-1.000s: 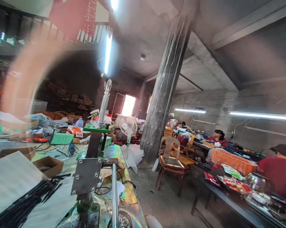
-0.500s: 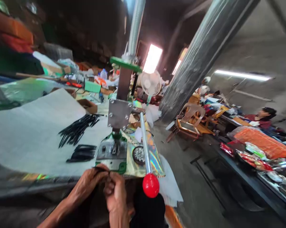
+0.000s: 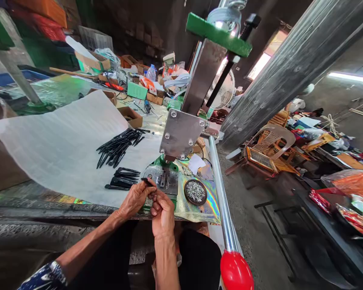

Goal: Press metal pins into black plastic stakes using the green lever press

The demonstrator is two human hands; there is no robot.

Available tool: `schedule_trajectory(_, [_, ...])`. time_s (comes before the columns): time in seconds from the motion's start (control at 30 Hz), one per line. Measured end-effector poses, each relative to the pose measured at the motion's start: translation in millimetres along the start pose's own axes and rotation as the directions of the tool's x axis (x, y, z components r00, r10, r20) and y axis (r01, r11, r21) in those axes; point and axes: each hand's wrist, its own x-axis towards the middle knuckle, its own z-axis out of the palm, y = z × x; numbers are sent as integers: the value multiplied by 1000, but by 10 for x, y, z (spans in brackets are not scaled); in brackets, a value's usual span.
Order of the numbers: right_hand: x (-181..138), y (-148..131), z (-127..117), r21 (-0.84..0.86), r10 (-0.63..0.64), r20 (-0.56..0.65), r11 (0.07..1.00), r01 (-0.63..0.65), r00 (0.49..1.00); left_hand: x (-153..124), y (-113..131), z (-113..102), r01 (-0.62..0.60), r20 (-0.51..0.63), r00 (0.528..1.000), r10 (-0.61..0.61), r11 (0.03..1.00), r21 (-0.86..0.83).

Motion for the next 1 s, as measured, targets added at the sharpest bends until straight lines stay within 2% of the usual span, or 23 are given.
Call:
schedule_trajectory(0.1, [49,-81,-29,-14,-22,3,1000,22,1000,196,79,-5,67,22,998,-66,995,-78])
schedule_trajectory(0.2, [-25,-234,-132,-23,-42,6,999,43,999,380,72,2,74,37,997,-71,992,-100])
schedule_trajectory(0.33, [-285,-589,-325,-74,-97,12,993,97,995,564,-24,13,49,53,997,-47,998,-31])
schedule_trajectory(0.5, [-729,-1135,-486,-184,-211,17,960,211,977,663,-106,34,64,62,996,-64,998,4])
schedule_trajectory(0.63, [-1097,-1444,-437,-290,-320,-121,917,275,939,669,-112,44,55,74,996,-55,998,7])
schedule_trajectory(0.8, [-1331,-1590,-269,-442,-499,-53,788,428,865,654,-78,30,40,90,995,-43,999,32])
schedule_trajectory(0.93, [-1355,-1586,-182,-503,-530,-99,757,417,842,658,-84,15,26,110,993,-30,999,39])
schedule_trajectory(1.0, [-1376,-1571,-145,-496,-506,-112,774,392,855,666,-102,9,27,126,991,-33,998,49])
